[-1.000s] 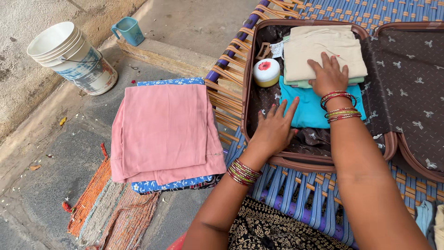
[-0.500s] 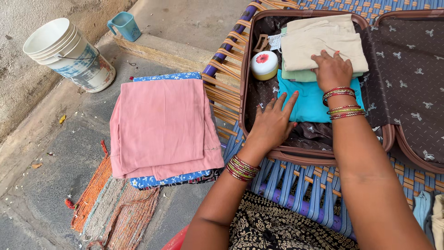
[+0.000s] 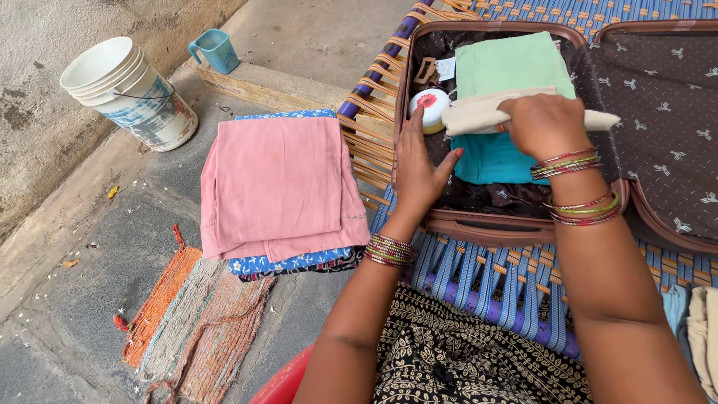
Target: The person packs several folded items of clothing and a small white container with a floral design into a suitcase positioned on a woven cot.
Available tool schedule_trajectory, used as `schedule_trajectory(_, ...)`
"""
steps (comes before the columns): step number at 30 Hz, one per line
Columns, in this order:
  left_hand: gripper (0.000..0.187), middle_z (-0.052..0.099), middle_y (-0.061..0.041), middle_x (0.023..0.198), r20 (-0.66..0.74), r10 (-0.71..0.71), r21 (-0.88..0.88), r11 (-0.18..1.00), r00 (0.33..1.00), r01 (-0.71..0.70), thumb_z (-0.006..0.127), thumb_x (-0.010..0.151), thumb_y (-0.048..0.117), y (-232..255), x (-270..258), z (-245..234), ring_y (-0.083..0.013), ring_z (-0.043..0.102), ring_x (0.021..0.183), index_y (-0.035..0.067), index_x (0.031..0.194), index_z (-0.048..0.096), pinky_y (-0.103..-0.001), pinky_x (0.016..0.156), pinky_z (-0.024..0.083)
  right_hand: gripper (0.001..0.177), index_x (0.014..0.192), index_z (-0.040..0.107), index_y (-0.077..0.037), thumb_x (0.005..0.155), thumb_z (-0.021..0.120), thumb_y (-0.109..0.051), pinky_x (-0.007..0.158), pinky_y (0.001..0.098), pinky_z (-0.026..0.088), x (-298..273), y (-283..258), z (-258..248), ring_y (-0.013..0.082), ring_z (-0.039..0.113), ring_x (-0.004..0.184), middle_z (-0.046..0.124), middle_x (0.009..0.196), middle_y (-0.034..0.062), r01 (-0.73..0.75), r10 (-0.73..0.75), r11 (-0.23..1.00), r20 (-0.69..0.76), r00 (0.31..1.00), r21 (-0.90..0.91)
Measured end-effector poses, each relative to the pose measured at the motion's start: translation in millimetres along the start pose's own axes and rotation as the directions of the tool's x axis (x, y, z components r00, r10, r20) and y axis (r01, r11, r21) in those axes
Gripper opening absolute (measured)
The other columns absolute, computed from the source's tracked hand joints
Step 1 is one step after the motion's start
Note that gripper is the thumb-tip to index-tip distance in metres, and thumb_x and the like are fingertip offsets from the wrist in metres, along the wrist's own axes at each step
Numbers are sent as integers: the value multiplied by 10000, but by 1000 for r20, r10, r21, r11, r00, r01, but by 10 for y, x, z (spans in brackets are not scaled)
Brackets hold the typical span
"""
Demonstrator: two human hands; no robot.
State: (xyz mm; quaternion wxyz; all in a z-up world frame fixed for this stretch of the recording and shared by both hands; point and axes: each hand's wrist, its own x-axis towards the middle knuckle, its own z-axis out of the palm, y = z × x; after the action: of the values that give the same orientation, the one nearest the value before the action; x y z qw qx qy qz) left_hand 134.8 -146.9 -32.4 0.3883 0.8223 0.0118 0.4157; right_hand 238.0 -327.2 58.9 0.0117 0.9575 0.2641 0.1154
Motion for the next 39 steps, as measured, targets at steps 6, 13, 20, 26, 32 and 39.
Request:
schedule_trajectory(6, 987, 519, -237, 1476, -222, -35, -64, 998, 974, 21, 920, 679, 368, 110, 28, -113, -486, 394, 1440, 29, 1475, 446, -512, 1189, 323, 190, 1137, 785, -242, 960, 720, -263, 978, 674, 408, -514, -146, -977, 271, 708, 900, 752, 978, 15, 261, -256, 964, -455, 853, -52)
schedule_trajectory(13, 558, 735, -66, 1188, -10, -207, -550, 818, 978, 167, 844, 867, 326, 362, -4, -763, -166, 691, 1098, 42, 1302, 641, -306, 989, 540, 341, 1136, 741, -37, 952, 871, -293, 834, 429, 530, -623, -235, -1318, 293, 680, 861, 735, 961, 145, 393, -210, 894, -571, 793, 216)
schedule_trajectory(20, 299, 675, -47, 1104, -328, -169, -617, 783, 929, -75, 777, 1020, 189, 271, 83, -1454, -102, 608, 1037, 22, 1196, 603, -259, 982, 504, 545, 1397, 564, -36, 1011, 858, -284, 911, 264, 569, -390, -368, -1040, 126, 710, 1034, 737, 1106, 60, 437, -198, 384, -390, 899, 813)
schedule_trajectory(26, 372, 691, -93, 1157, -384, -419, -790, 610, 823, -58, 742, 987, 195, 265, 232, -2203, -160, 660, 1046, 0, 1260, 581, -305, 931, 546, 923, 1615, 307, -93, 911, 851, -338, 1233, 297, 429, -226, -1209, -737, 128, 499, 1417, 478, 1536, 13, 503, -275, -282, -571, 773, 817)
schedule_trajectory(32, 426, 677, -158, 1201, -357, -472, -797, 604, 806, 0, 724, 994, 192, 65, 228, -2875, -211, 663, 1061, -42, 1308, 558, -348, 929, 558, 713, 1639, 265, -61, 1125, 752, -147, 1261, 339, 388, 135, -1977, -386, 184, 463, 1447, 461, 1570, 73, 408, -175, -464, -533, 828, 786)
schedule_trajectory(39, 721, 512, -300, 1394, -462, -379, -28, 910, 802, 413, 772, 967, 257, -803, -103, -3058, -345, 541, 1240, -88, 1466, 383, -442, 1035, 440, 710, 1669, 181, -80, 1111, 616, -146, 1185, 379, 475, 507, -2497, 354, 243, 514, 1439, 410, 1650, 186, -65, -104, -592, 4, 995, 804)
